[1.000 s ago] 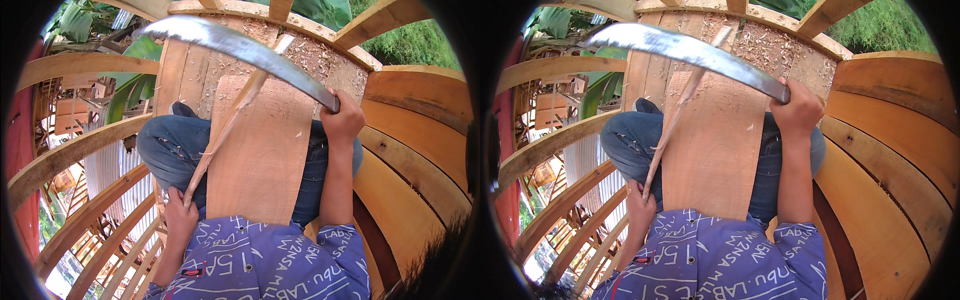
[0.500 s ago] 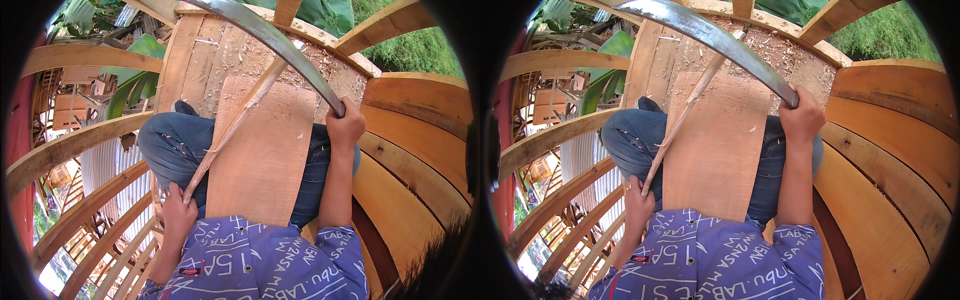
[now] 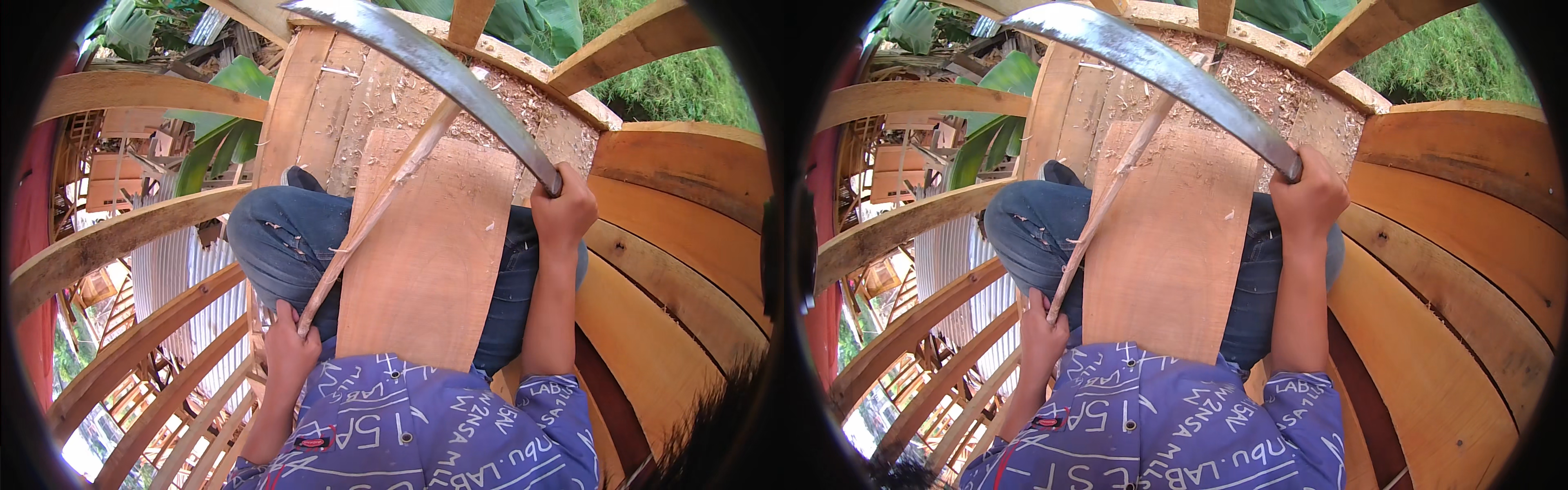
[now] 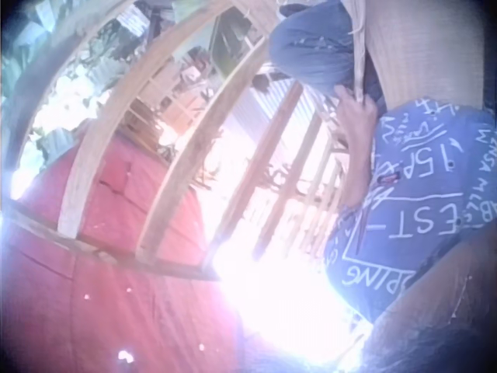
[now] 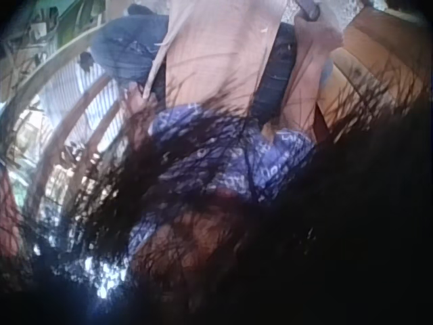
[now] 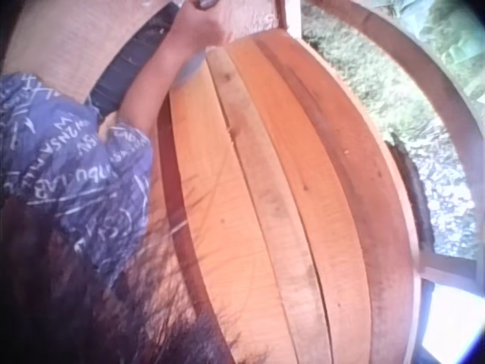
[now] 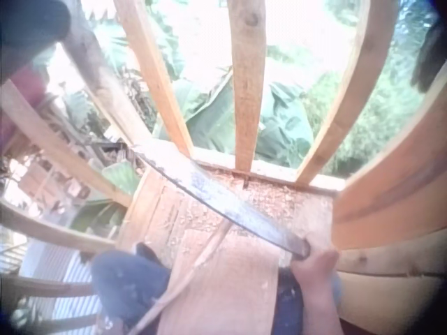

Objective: The person sits cross-legged on a wooden platform and uses a large curved blade to shave and shape a long, thin piece of wood. They hold the wood steady with their left hand while repeatedly drawing the blade along its length to remove thin strips of material.

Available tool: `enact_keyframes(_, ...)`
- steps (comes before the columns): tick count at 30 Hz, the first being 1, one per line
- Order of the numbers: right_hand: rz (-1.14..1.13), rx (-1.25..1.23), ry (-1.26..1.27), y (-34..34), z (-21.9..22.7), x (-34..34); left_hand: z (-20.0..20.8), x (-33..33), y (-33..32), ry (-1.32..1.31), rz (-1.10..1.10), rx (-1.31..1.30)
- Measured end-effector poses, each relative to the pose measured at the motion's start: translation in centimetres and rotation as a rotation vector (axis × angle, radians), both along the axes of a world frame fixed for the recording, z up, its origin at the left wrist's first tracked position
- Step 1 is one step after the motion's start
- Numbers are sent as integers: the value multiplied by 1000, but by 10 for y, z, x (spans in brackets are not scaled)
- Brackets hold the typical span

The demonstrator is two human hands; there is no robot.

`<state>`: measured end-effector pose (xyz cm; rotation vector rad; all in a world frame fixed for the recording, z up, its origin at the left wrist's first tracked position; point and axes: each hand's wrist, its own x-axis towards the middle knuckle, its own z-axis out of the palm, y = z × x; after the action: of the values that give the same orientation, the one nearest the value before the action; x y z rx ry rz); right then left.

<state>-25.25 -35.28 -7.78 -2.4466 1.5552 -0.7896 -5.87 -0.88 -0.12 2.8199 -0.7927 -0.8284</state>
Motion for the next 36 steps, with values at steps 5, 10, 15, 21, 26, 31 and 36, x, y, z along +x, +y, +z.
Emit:
enact_keyframes(5,239,-43,-29,15,10,17,0,3,2,19,5,25)
enact_keyframes(10,-34,6,11,-1,0,2,0,2,3,11,14,4)
enact_keyframes(15,53,33,-31,12,4,3,-2,6,4,30,13,-26)
enact_keyframes(21,92,-42,-19,10,6,9,5,11,0,80,30,-11)
enact_keyframes(26,-74,21,6,1,0,-4,4,12,-1,76,6,-64)
enact_keyframes(31,248,-67,-89,16,11,16,2,18,5,98,7,-60)
enact_keyframes(36,-19,-40,-16,3,-1,-2,9,19,-2,138,28,-74)
